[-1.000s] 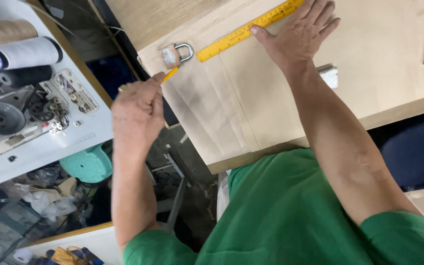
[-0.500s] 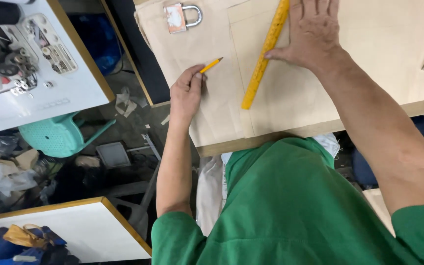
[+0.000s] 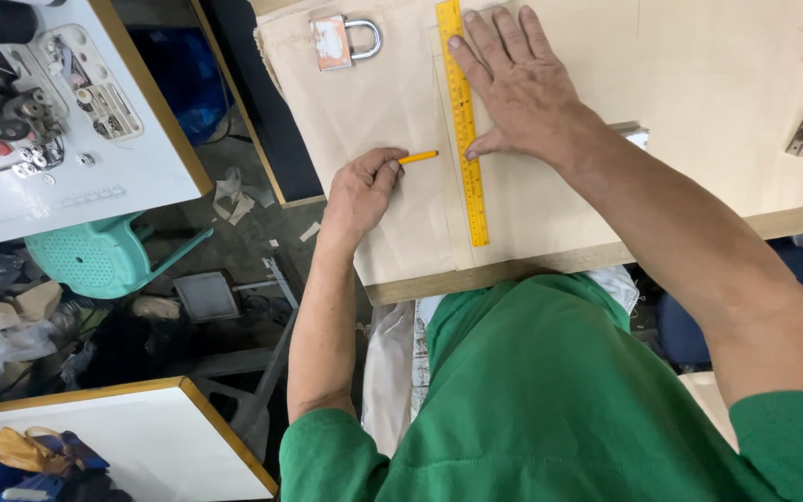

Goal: The person uses a yellow ruler and a pencil to draw straight lines on a large piece of light-colored fabric laid out on a wooden table. They reposition the ruler multiple times to create a grid-like pattern of lines across the fabric surface. Two padlocks are visible on the table, used to hold the fabric in place.

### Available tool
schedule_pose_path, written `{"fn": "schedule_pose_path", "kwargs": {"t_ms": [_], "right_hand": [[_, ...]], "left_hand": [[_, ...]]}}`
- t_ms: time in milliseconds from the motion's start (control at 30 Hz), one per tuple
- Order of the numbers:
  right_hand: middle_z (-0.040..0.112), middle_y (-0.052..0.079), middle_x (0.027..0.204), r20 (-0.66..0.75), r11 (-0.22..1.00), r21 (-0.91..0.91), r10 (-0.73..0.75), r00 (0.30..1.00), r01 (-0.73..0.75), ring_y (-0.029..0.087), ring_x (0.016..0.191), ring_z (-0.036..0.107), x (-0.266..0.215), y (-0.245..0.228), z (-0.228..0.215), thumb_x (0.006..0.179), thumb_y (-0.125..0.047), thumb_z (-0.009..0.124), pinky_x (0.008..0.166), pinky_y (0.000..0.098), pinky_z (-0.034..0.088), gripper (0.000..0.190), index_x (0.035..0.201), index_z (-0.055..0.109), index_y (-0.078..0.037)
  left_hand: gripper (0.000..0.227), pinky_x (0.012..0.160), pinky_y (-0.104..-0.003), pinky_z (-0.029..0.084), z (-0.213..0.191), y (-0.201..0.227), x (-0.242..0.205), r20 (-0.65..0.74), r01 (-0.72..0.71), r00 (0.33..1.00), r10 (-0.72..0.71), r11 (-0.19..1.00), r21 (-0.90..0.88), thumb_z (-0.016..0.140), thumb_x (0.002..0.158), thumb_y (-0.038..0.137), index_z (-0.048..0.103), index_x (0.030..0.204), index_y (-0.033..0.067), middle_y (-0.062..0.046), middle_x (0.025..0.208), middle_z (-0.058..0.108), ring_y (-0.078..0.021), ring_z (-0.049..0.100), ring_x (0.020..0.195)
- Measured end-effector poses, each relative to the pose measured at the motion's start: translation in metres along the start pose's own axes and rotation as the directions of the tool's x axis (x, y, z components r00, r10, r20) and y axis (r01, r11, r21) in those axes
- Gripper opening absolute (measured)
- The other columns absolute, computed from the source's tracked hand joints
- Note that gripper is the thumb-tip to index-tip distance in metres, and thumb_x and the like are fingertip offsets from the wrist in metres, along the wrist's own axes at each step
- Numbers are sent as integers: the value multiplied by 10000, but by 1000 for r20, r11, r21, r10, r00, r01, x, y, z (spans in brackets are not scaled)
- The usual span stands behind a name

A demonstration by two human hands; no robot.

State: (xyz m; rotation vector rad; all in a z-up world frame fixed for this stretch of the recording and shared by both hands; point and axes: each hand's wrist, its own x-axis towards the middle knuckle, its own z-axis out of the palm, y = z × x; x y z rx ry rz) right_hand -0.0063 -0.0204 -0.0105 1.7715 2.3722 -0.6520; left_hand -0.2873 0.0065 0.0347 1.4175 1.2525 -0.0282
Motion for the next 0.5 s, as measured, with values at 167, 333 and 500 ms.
{"fn": "schedule_pose_path", "kwargs": {"t_ms": [167, 333, 500], "right_hand": [[116, 204, 1718, 16, 999, -31, 35, 999, -35, 476, 1543, 136, 10, -7, -4, 540, -860, 594, 1266, 611, 16, 1434, 1679, 120, -129], [91, 175, 1719, 105, 990, -118, 93, 990, -81, 472, 1535, 141, 15, -9, -6, 529, -917, 563, 1238, 628, 16, 1443, 1678, 63, -200], [48, 155, 1729, 80, 988, -129, 96, 992, -86, 417, 1563, 26, 15, -8, 0, 504, -939, 549, 1249, 595, -62, 1474, 1685, 57, -208]], "left_hand": [[320, 875, -261, 533, -2, 6, -1, 11, 29, 1000, -29, 999, 30, 496, 1007, 227, 731, 1215, 163, -25, 1031, 777, -123, 715, 981], [314, 910, -289, 536, -3, 7, -1, 12, -11, 1000, 10, 998, 61, 497, 1006, 225, 726, 1211, 159, -33, 1050, 773, -149, 718, 999], [316, 888, -276, 533, -5, 8, -1, 29, 12, 999, -14, 999, 47, 499, 1002, 232, 729, 1211, 175, -31, 1042, 780, -137, 728, 991]]}}
